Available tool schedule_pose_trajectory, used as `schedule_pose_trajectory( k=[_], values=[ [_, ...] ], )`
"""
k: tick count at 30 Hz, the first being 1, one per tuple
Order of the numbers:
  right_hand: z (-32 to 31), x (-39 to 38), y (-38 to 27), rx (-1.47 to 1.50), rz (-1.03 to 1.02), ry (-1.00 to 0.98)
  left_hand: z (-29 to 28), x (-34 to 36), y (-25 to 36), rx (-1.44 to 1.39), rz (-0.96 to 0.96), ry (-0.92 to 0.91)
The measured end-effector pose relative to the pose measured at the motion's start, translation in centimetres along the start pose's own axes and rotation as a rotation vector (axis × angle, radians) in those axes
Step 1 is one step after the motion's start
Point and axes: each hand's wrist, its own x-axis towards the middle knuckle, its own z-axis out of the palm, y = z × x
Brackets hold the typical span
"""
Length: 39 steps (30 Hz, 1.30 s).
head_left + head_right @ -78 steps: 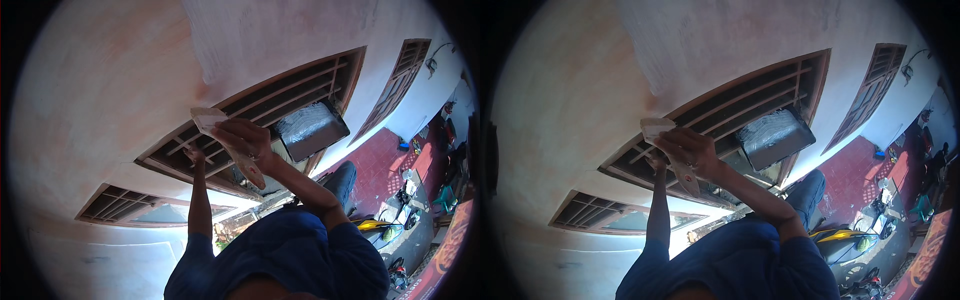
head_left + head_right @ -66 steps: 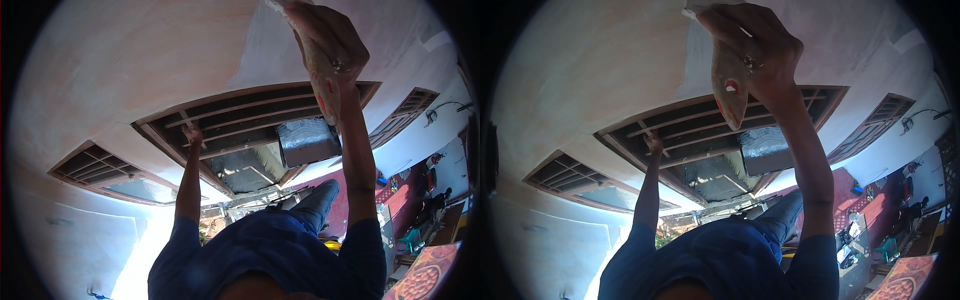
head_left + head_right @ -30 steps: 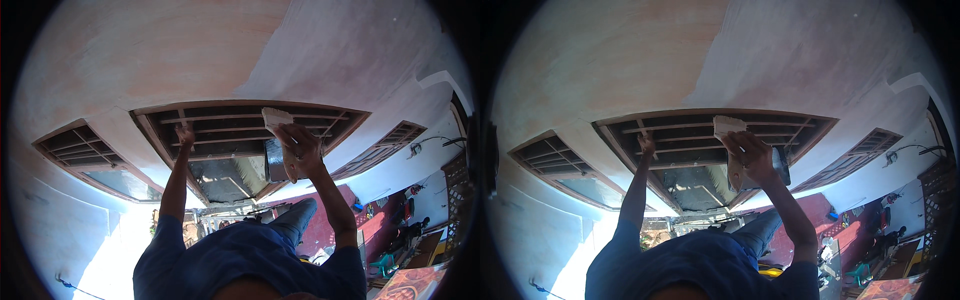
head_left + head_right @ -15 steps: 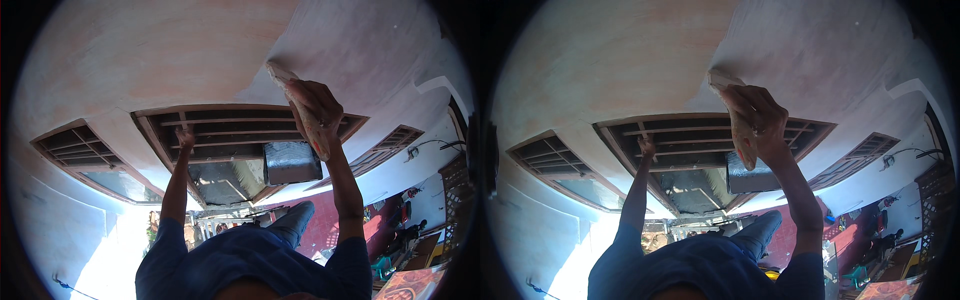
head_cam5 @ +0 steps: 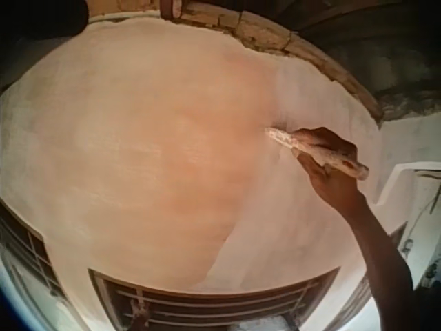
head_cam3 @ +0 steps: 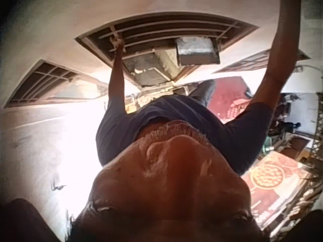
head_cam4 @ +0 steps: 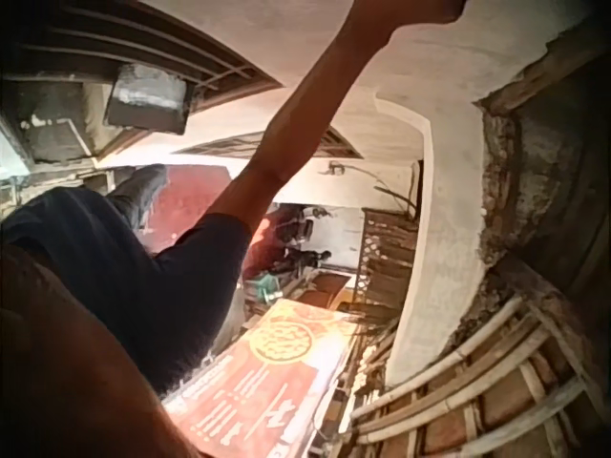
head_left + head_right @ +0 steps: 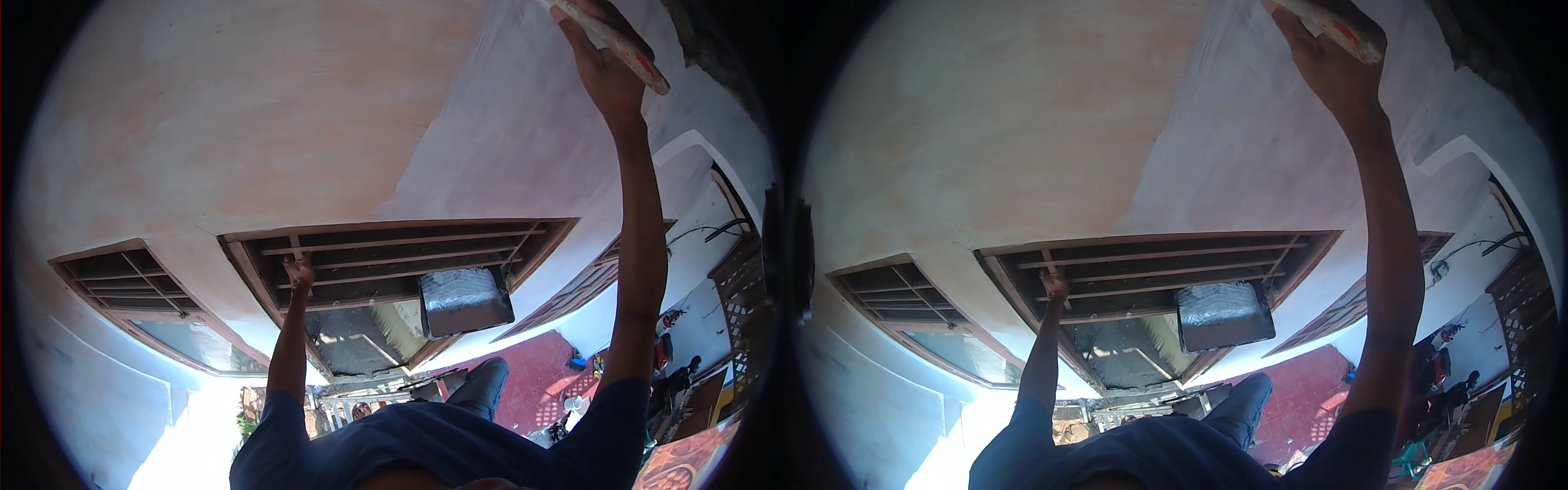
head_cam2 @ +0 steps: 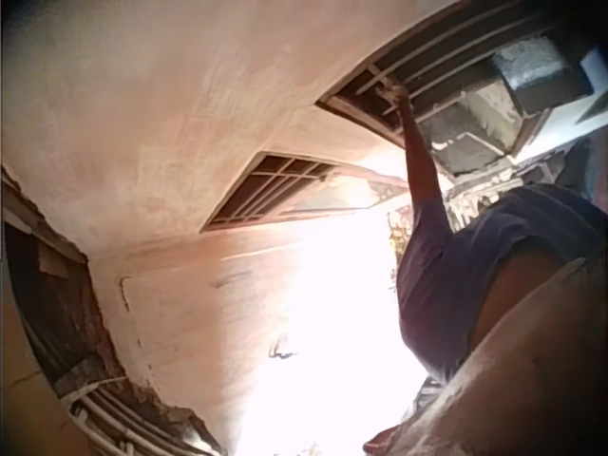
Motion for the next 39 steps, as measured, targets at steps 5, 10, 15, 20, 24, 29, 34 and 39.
schedule_pose_trajectory(
  k=[5, 10, 15, 20, 24, 29, 34, 39],
  values=[
    [-0.7, 2.7, 1.8, -0.220, -0.151, 0.071, 0.3, 0.2, 0.3, 0.066, 0.069, 0.025],
    [0.5, -7.5, -5.9, -0.142, 0.141, -0.320, -0.1, 0.4, 0.8, -0.004, 0.028, 0.094],
    [0.6, -12.3, -10.3, 0.150, 0.290, -0.627, 0.2, 0.2, 0.4, 0.070, 0.028, 0.042],
    [-0.8, -6.9, -3.2, 0.181, 0.225, -0.367, 0.7, 0.5, 0.8, 0.072, 0.076, 0.063],
    [-2.8, 2.3, 2.2, -0.140, 0.042, -0.091, 2.0, -0.5, -1.1, 0.160, 0.080, 0.132],
    [-3.2, 4.6, 4.1, -0.451, -0.111, -0.098, 2.8, -0.2, 0.6, 0.012, -0.008, 0.121],
    [-1.4, -1.2, -2.8, -0.236, 0.030, -0.454, 2.6, -1.2, -0.9, 0.158, 0.052, 0.084],
    [-2.7, 1.4, -2.0, -0.216, -0.012, -0.284, 2.1, -0.4, -0.7, 0.058, 0.047, 0.013]
  ],
)
